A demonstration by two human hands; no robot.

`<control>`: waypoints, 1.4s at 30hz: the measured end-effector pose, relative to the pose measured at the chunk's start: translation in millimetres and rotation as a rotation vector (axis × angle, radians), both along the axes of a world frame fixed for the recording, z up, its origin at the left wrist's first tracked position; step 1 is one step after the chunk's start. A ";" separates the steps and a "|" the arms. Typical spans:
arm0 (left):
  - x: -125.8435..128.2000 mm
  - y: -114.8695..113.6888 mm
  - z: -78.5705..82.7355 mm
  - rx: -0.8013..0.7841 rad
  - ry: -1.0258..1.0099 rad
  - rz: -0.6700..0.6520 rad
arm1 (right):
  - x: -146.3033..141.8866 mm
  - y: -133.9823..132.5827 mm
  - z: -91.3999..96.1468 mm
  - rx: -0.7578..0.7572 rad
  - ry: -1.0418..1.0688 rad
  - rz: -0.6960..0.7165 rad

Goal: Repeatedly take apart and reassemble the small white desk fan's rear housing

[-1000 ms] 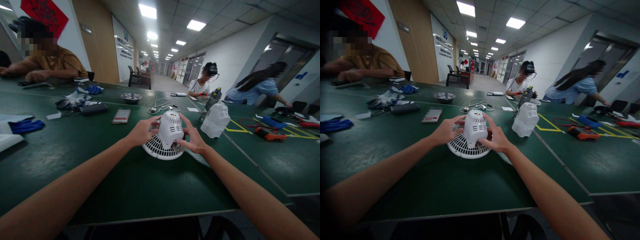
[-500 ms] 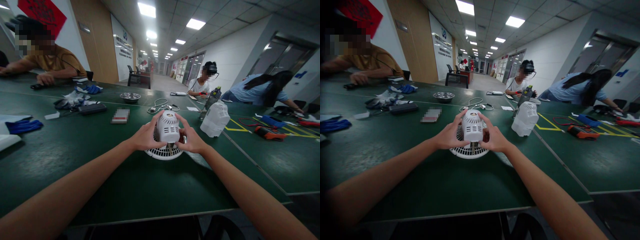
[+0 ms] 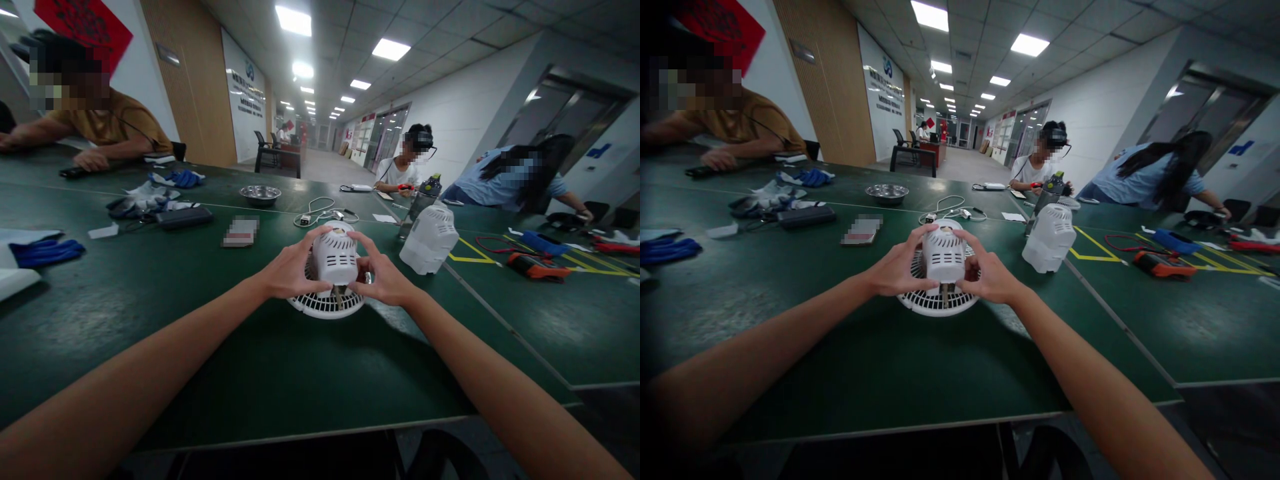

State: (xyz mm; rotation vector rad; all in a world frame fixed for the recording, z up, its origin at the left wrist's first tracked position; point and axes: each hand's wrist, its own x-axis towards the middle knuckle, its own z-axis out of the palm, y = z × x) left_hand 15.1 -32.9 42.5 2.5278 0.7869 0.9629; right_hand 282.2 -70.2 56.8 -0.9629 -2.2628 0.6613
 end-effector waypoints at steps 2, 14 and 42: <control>-2.0 2.5 0.1 -0.014 0.015 -0.025 | -0.5 -0.8 1.5 -0.008 -0.016 0.006; -0.2 3.0 -3.6 0.066 0.006 0.022 | -4.8 -3.8 5.8 -0.042 -0.060 -0.061; -26.6 52.9 -44.5 -0.384 -0.226 0.429 | 8.0 20.2 -20.0 0.068 0.127 -0.307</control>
